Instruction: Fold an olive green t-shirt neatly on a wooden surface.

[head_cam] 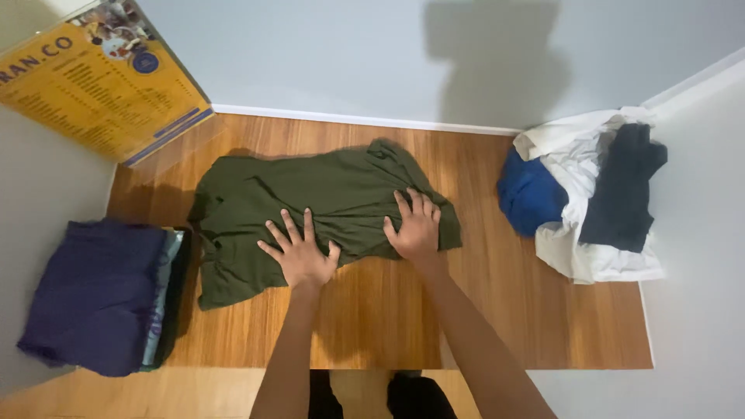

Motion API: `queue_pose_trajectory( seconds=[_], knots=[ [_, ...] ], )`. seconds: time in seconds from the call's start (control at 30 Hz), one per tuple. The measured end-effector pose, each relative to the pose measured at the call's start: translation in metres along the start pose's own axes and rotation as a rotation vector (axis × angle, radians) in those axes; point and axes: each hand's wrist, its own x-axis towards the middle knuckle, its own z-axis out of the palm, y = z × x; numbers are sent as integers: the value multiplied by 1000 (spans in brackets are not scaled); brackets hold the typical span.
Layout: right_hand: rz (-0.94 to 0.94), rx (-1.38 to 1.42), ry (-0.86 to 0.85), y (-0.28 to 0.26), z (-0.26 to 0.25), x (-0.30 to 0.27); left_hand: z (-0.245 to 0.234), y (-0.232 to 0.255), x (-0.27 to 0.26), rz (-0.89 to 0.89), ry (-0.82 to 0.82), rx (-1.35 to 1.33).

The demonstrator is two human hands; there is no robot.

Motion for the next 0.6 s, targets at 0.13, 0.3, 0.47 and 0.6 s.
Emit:
queue_pose_trajectory(
  seconds=[0.13,0.3,0.47,0.6],
  knots=[
    [9,-19,81,-6,0,-2,-14,1,5,20,-17,-2],
    [126,-83,-12,-4,7,-6,-26,6,12,43,-112,13],
    [130,-111,-16,-7,3,-6,-30,7,21,63,-172,12],
    [134,-103,36,-11,5,-14,-27,4,20,62,-169,-27]
  ],
)
